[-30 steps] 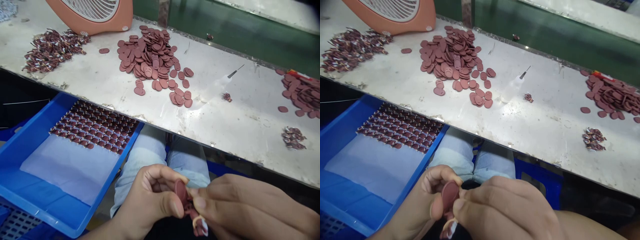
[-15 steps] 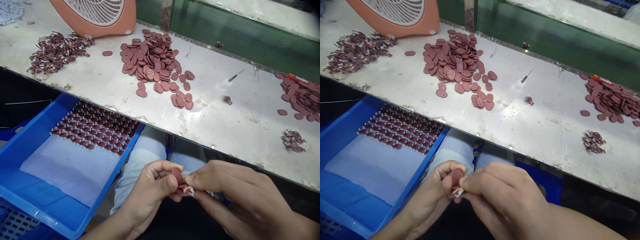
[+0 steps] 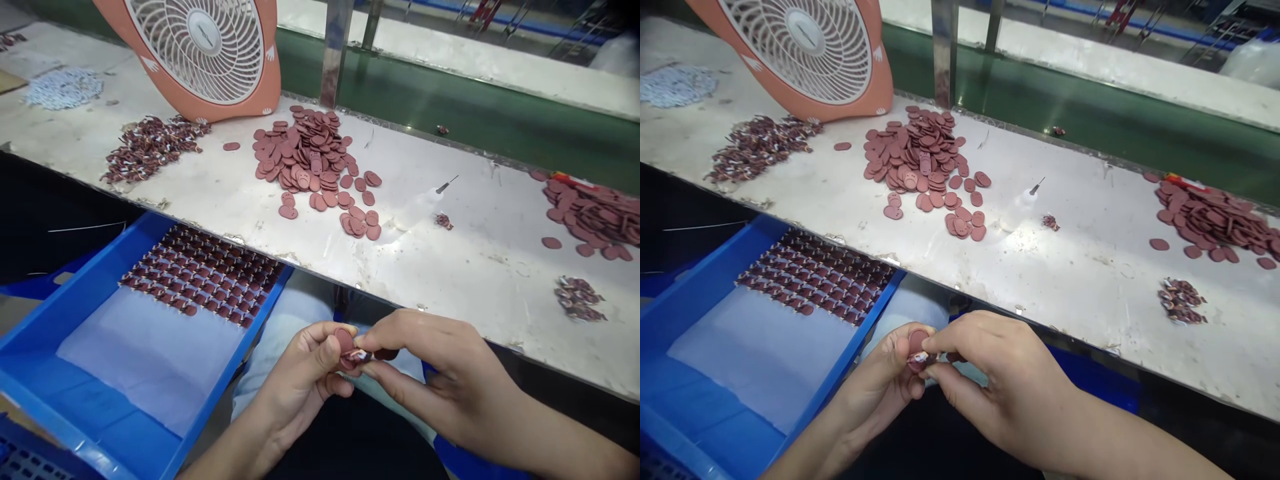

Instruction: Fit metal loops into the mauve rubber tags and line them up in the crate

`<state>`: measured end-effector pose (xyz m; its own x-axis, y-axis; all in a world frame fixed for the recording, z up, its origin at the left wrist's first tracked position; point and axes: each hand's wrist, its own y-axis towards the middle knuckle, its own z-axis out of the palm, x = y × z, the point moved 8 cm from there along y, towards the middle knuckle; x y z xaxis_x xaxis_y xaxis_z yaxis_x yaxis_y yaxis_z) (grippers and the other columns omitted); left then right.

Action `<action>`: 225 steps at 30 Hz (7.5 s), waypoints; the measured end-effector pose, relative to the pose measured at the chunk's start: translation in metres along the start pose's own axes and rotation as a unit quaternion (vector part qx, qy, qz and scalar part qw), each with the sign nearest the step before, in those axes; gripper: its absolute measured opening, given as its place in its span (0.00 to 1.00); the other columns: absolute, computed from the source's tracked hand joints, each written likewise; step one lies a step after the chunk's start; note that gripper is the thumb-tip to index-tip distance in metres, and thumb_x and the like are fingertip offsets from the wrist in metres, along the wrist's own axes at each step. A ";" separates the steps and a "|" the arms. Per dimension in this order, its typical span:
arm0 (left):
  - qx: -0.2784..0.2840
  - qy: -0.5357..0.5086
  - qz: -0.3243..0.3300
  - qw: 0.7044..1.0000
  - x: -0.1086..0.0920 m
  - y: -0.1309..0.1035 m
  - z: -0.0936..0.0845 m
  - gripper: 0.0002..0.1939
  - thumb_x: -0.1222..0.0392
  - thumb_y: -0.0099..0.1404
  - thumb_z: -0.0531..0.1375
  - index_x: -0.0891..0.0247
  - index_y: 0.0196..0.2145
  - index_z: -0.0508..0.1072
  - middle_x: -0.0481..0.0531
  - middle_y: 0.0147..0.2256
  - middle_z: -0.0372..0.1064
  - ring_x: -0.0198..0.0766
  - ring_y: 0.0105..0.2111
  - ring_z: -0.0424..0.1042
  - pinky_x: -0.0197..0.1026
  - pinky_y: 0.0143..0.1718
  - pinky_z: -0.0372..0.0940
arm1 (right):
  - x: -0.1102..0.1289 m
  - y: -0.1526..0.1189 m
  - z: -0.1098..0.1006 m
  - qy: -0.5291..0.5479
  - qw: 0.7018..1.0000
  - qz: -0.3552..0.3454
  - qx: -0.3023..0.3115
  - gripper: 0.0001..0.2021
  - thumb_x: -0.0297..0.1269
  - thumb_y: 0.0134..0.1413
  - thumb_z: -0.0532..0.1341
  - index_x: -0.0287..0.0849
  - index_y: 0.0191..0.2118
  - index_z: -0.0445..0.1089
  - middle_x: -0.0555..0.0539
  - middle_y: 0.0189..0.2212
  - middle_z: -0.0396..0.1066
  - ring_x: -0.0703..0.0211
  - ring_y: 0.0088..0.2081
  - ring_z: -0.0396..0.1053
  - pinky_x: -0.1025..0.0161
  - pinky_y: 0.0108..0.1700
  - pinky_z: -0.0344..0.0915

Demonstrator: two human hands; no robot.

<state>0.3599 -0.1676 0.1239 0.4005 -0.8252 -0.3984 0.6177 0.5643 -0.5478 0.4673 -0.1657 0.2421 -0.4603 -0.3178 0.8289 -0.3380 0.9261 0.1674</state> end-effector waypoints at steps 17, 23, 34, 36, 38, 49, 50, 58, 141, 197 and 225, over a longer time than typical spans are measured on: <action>0.023 -0.040 -0.017 0.999 -0.009 0.007 0.007 0.19 0.49 0.49 0.74 0.66 0.32 0.80 0.48 0.27 0.73 0.27 0.22 0.70 0.26 0.19 0.68 | -0.012 0.011 -0.002 0.029 0.999 0.027 -0.033 0.11 0.31 0.62 0.64 0.47 0.49 0.74 0.52 0.34 0.75 0.68 0.34 0.69 0.70 0.34 0.64; 0.009 -0.036 -0.017 0.999 -0.009 0.005 0.006 0.19 0.50 0.48 0.75 0.65 0.33 0.80 0.47 0.24 0.73 0.28 0.22 0.71 0.26 0.19 0.69 | -0.010 0.010 -0.004 0.026 0.998 0.017 -0.049 0.06 0.31 0.62 0.64 0.46 0.43 0.76 0.52 0.30 0.73 0.69 0.32 0.68 0.71 0.33 0.64; -0.030 -0.035 -0.012 0.999 -0.008 0.001 0.008 0.19 0.51 0.47 0.75 0.66 0.33 0.80 0.48 0.24 0.74 0.28 0.22 0.71 0.24 0.18 0.66 | -0.006 0.008 -0.006 0.028 0.998 -0.013 -0.059 0.05 0.30 0.60 0.65 0.43 0.42 0.76 0.50 0.30 0.75 0.68 0.30 0.70 0.70 0.33 0.66; -0.031 -0.039 -0.012 0.999 -0.008 0.001 0.008 0.18 0.52 0.48 0.75 0.66 0.33 0.80 0.48 0.24 0.74 0.27 0.22 0.71 0.24 0.19 0.66 | -0.006 0.008 -0.006 0.022 0.998 -0.013 -0.057 0.04 0.30 0.61 0.65 0.42 0.41 0.76 0.50 0.29 0.75 0.67 0.30 0.70 0.70 0.32 0.66; -0.031 -0.043 -0.013 0.999 -0.007 0.001 0.008 0.18 0.53 0.48 0.75 0.66 0.33 0.80 0.48 0.24 0.73 0.27 0.21 0.71 0.24 0.19 0.66 | -0.007 0.008 -0.006 0.020 0.998 -0.011 -0.058 0.03 0.30 0.60 0.65 0.42 0.40 0.76 0.50 0.29 0.75 0.67 0.29 0.70 0.70 0.32 0.66; -0.043 -0.053 -0.015 0.998 -0.005 0.000 0.008 0.16 0.54 0.48 0.75 0.65 0.32 0.81 0.47 0.23 0.74 0.27 0.22 0.71 0.24 0.19 0.65 | -0.009 0.007 -0.004 0.028 0.999 -0.004 -0.045 0.03 0.30 0.60 0.64 0.42 0.39 0.76 0.50 0.29 0.75 0.68 0.30 0.70 0.70 0.33 0.65; -0.043 -0.053 -0.015 0.998 -0.005 0.000 0.008 0.16 0.53 0.48 0.75 0.65 0.32 0.81 0.47 0.23 0.73 0.27 0.22 0.71 0.24 0.20 0.65 | -0.009 0.008 -0.004 0.028 0.999 -0.004 -0.045 0.03 0.30 0.61 0.64 0.41 0.38 0.76 0.50 0.29 0.75 0.68 0.30 0.70 0.70 0.33 0.65; -0.039 -0.060 -0.012 0.997 -0.005 -0.001 0.009 0.17 0.53 0.48 0.75 0.66 0.33 0.81 0.48 0.23 0.73 0.27 0.21 0.71 0.23 0.20 0.65 | -0.007 0.009 -0.005 0.022 0.999 -0.004 -0.044 0.03 0.30 0.61 0.64 0.41 0.37 0.76 0.50 0.28 0.74 0.66 0.28 0.69 0.69 0.31 0.66; 0.103 0.027 -0.010 0.994 -0.003 0.004 0.014 0.21 0.43 0.55 0.69 0.61 0.39 0.81 0.49 0.28 0.72 0.29 0.22 0.69 0.27 0.20 0.68 | 0.005 0.000 -0.010 -0.018 0.995 -0.063 -0.079 0.12 0.25 0.55 0.66 0.40 0.46 0.73 0.50 0.30 0.73 0.66 0.30 0.70 0.69 0.33 0.69; -0.531 0.592 0.050 0.604 -0.130 -0.065 -0.317 0.17 0.53 0.69 0.60 0.63 0.53 0.71 0.57 0.51 0.71 0.46 0.46 0.73 0.55 0.46 0.71 | -0.003 0.026 0.070 -0.242 0.943 -0.207 -0.098 0.16 0.17 0.51 0.67 0.32 0.47 0.72 0.46 0.28 0.75 0.62 0.27 0.70 0.63 0.32 0.68; -0.511 0.717 0.144 0.452 -0.143 -0.041 -0.283 0.15 0.53 0.69 0.60 0.62 0.50 0.73 0.58 0.53 0.70 0.47 0.50 0.71 0.56 0.50 0.68 | -0.014 0.015 0.068 -0.244 0.943 -0.200 -0.108 0.12 0.18 0.55 0.66 0.30 0.45 0.72 0.44 0.30 0.74 0.65 0.30 0.70 0.65 0.35 0.67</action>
<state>0.0857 -0.0654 -0.0048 -0.9381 -0.2617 -0.2268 -0.2493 0.9649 -0.0822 0.4129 -0.1610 0.1970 -0.6724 -0.6567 0.3416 -0.4139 0.7161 0.5621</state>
